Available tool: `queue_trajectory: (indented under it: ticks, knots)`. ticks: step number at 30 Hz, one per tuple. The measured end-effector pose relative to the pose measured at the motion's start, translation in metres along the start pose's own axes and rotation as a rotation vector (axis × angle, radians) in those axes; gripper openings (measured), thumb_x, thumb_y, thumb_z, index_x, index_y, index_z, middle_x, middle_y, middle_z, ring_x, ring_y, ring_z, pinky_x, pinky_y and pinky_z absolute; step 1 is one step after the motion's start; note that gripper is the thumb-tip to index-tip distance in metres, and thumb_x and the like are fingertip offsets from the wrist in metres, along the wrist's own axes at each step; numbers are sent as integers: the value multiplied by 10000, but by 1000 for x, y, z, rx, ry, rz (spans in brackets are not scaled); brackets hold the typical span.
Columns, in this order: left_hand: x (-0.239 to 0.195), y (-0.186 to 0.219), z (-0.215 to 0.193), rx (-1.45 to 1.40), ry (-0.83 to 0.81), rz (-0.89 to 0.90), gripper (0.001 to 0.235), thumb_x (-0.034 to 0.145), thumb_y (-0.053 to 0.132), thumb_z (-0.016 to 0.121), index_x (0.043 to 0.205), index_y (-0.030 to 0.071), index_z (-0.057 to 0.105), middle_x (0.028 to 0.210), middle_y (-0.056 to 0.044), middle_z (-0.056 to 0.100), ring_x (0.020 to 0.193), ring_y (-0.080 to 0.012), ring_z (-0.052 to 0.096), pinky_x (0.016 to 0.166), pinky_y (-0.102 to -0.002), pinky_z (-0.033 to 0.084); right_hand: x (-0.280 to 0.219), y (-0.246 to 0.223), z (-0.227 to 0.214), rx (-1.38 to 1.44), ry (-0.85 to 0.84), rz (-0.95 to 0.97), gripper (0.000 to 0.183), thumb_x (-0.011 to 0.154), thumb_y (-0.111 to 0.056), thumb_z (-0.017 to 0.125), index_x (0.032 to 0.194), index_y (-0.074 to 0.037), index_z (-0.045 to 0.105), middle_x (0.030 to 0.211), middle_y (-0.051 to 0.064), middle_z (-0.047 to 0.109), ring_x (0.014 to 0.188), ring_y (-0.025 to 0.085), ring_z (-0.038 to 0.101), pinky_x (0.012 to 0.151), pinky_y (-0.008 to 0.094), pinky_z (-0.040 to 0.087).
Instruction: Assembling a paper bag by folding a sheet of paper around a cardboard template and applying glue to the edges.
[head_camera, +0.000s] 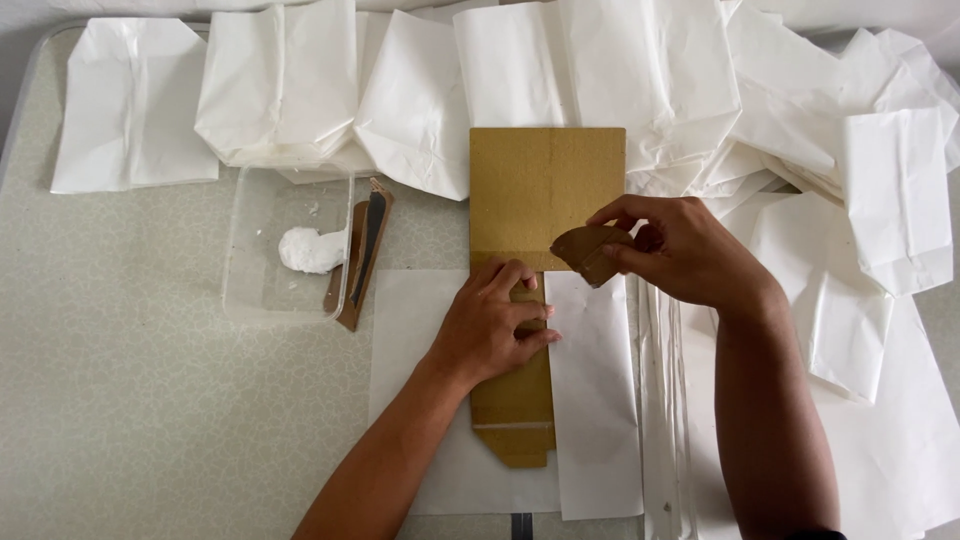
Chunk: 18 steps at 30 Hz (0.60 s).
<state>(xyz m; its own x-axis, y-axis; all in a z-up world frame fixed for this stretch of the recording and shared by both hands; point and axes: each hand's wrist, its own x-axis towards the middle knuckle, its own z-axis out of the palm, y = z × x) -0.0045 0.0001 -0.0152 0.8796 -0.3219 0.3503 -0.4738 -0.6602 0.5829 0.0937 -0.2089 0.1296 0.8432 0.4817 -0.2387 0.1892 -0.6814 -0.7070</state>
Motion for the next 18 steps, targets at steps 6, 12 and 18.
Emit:
queue_trajectory:
  ticks: [6, 12, 18]
  knots:
    - [0, -1, -1, 4, 25, 19, 212, 817, 367, 793, 809, 156, 795, 975, -52, 554, 1041, -306, 587, 929, -447, 511, 12, 6, 10, -17, -178, 162, 256, 862, -82, 692, 1106, -9, 714, 792, 197, 737, 623, 302, 753, 663, 416, 588]
    - [3, 8, -6, 66, 100, 40, 273, 869, 405, 754, 714, 180, 759, 759, -29, 580, 735, -229, 613, 762, -379, 466, 20, 24, 19, -105, -195, 97, 268, 812, -194, 759, 1013, -19, 745, 667, 140, 719, 574, 254, 708, 605, 389, 574]
    - [3, 7, -6, 66, 101, 80, 235, 819, 370, 799, 683, 190, 730, 712, -10, 570, 679, -216, 604, 712, -382, 451, 21, 13, 27, -127, -242, 95, 359, 775, -115, 684, 1123, -37, 728, 685, 155, 719, 592, 257, 703, 637, 406, 565]
